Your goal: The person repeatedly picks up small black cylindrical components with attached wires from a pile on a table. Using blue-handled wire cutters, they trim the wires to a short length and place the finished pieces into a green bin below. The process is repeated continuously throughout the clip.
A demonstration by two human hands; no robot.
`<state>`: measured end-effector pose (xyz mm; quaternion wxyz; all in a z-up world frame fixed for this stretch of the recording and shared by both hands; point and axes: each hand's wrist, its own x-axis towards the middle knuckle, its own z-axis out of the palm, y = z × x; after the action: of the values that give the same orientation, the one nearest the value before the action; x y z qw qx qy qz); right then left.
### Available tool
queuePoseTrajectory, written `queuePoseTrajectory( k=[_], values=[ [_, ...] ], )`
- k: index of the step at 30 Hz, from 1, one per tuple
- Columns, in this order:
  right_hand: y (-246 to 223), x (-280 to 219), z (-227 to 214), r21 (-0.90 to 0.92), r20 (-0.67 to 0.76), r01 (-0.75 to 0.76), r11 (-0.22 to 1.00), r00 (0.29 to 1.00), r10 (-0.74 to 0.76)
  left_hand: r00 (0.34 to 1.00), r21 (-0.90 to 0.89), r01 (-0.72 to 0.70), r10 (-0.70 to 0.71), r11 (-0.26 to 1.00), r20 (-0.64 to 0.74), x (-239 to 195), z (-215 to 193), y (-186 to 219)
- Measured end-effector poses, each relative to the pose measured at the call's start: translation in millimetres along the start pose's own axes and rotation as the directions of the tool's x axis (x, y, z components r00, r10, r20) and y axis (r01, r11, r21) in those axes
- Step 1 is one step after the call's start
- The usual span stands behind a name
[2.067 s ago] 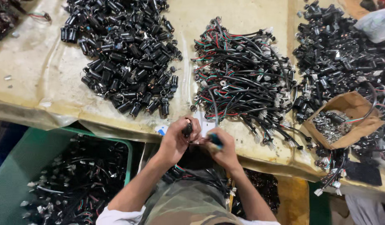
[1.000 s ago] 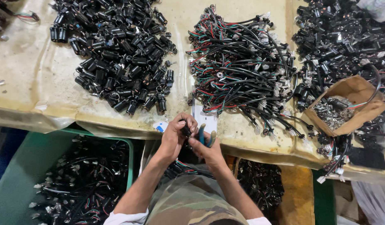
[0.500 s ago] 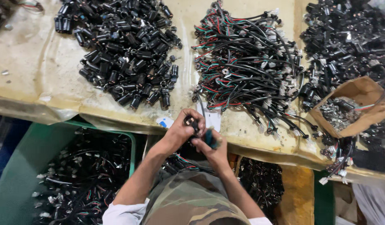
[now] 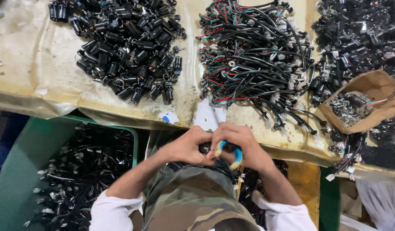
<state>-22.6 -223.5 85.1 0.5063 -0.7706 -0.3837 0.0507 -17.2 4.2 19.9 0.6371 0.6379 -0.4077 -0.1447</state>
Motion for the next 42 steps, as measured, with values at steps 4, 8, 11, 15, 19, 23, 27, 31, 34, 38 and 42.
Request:
queuePoseTrajectory(
  k=[4, 8, 11, 15, 19, 23, 27, 31, 34, 38, 42],
  values=[
    [-11.9, 32.6, 1.4, 0.053, 0.253, -0.030, 0.998, 0.967, 0.016, 0.961, 0.046, 0.180, -0.186, 0.983, 0.205, -3.5, -12.9, 5.7],
    [-17.7, 30.5, 52.5, 0.218, -0.361, -0.241, 0.946, 0.881, 0.307, 0.984, 0.218, 0.177, -0.176, 0.960, -0.022, -11.4, -24.0, 7.7],
    [0.1, 11.5, 64.4, 0.036, -0.374, -0.241, 0.970, 0.897, 0.237, 0.972, 0.329, 0.131, -0.056, 0.935, -0.228, -18.2, -8.8, 5.7],
    [5.6, -27.7, 57.0, 0.504, -0.424, 0.136, 0.853, 0.900, 0.107, 0.961, 0.376, 0.043, 0.064, 0.926, -0.268, -28.4, 36.8, 6.2],
    [-5.4, -51.1, 68.9, 0.967, -0.235, 0.207, 0.147, 0.948, 0.213, 0.979, 0.374, -0.011, 0.086, 0.927, -0.183, -47.1, 74.8, 10.3],
    [-3.4, -56.1, 93.6, 0.982, -0.190, 0.183, 0.054, 0.905, 0.382, 0.965, 0.200, 0.093, -0.039, 0.975, -0.260, -52.6, 82.0, 8.2],
    [1.8, -58.8, 90.3, 0.889, -0.290, 0.162, 0.428, 0.923, 0.254, 0.976, 0.054, 0.073, -0.061, 0.996, -0.210, -35.1, 64.7, 11.2],
    [20.3, -36.2, 52.7, 0.938, -0.238, 0.149, 0.313, 0.934, 0.267, 0.992, 0.066, -0.007, 0.015, 0.998, -0.123, -45.6, 20.0, 32.2],
    [62.5, -1.1, 22.8, 0.282, -0.424, -0.123, 0.951, 0.874, 0.239, 0.991, -0.185, 0.044, -0.020, 0.982, 0.129, -80.0, -6.0, 31.6],
    [117.5, 19.9, 29.9, -0.805, -0.291, -0.310, 0.506, 0.949, 0.119, 0.974, 0.445, 0.174, -0.220, 0.878, 0.053, -103.0, 14.2, -14.7],
    [126.6, 18.8, 19.7, -0.537, -0.385, -0.350, 0.768, 0.911, 0.146, 0.928, 0.436, 0.200, -0.312, 0.878, 0.202, -122.7, 15.0, -47.1]
  ],
)
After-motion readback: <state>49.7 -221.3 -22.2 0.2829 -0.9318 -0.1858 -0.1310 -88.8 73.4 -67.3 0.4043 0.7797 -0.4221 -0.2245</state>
